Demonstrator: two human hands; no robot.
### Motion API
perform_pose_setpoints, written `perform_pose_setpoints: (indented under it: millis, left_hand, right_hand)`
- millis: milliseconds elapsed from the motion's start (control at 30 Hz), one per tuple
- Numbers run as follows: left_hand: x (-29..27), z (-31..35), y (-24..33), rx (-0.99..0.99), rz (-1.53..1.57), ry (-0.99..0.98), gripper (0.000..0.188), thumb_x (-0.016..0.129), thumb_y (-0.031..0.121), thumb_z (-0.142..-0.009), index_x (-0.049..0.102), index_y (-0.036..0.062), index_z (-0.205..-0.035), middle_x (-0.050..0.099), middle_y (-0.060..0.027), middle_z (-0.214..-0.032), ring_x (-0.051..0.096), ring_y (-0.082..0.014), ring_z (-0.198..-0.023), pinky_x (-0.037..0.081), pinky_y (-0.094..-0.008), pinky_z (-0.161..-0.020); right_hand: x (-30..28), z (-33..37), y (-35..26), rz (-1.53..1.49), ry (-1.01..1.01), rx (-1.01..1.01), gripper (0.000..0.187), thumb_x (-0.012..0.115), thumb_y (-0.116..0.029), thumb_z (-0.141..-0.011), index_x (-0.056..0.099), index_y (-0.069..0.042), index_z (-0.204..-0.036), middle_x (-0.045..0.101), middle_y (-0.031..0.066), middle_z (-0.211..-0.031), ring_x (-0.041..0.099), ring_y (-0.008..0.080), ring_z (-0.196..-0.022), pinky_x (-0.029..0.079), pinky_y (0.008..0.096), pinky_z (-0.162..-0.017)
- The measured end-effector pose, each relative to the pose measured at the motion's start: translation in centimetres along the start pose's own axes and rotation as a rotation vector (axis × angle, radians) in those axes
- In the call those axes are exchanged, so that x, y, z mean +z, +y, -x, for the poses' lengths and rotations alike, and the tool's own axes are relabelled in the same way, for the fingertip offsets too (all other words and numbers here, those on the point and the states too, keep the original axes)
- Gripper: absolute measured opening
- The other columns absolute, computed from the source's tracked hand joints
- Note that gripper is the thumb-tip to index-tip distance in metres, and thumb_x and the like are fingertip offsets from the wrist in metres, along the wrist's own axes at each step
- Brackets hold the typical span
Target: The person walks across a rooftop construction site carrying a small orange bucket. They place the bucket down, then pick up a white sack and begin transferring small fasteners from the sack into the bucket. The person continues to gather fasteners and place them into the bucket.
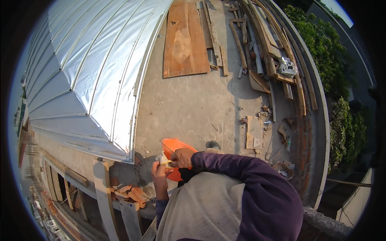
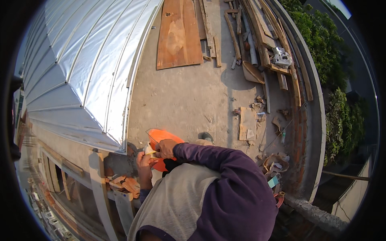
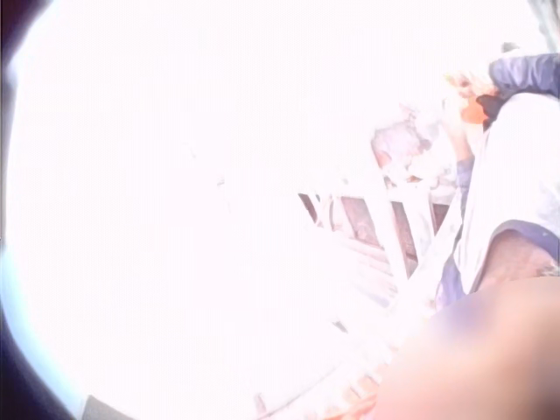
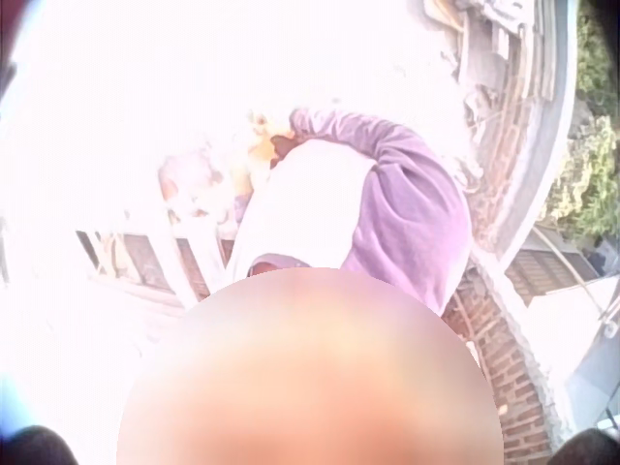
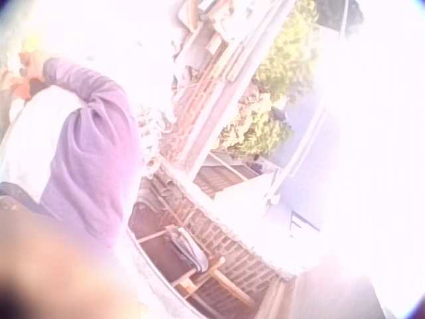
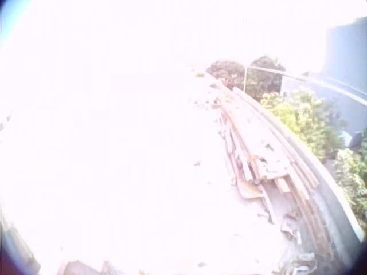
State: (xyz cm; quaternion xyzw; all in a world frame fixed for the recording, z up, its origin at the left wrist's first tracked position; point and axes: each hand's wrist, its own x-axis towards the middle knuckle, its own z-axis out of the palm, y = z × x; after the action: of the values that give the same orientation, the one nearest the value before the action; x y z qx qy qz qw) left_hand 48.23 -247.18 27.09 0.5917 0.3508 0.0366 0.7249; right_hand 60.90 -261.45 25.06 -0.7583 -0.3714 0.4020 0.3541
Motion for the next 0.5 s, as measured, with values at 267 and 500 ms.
perform_pose_setpoints:
  millis: [267,500]
  left_hand:
    - [-4.3,-3.6,-2.4,-0.110,-0.530,0.104,0.026,0.059,0.025,-0.093,0.057,-0.0010,-0.090,0.060,-0.0071,-0.074,0.066,-0.0166,-0.064,0.054,-0.0316,-0.056]
    - [-7.3,-6.3,-2.5,-0.426,0.201,0.143,0.039,0.047,0.038,-0.098,0.057,0.0042,-0.081,0.057,-0.0072,-0.068,0.061,-0.0179,-0.061,0.051,-0.0319,-0.057]
  right_hand:
    - [2.3,-6.7,-0.9,0.237,0.251,-0.291,0.021,0.062,-0.028,-0.088,0.066,-0.008,-0.092,0.063,0.0176,-0.087,0.065,0.0365,-0.083,0.050,0.0482,-0.072]
    - [1.3,-13.1,-3.9,0.400,-0.023,-0.193,0.031,0.058,-0.027,-0.088,0.071,-0.013,-0.112,0.063,0.0231,-0.115,0.068,0.0392,-0.095,0.054,0.0477,-0.084]
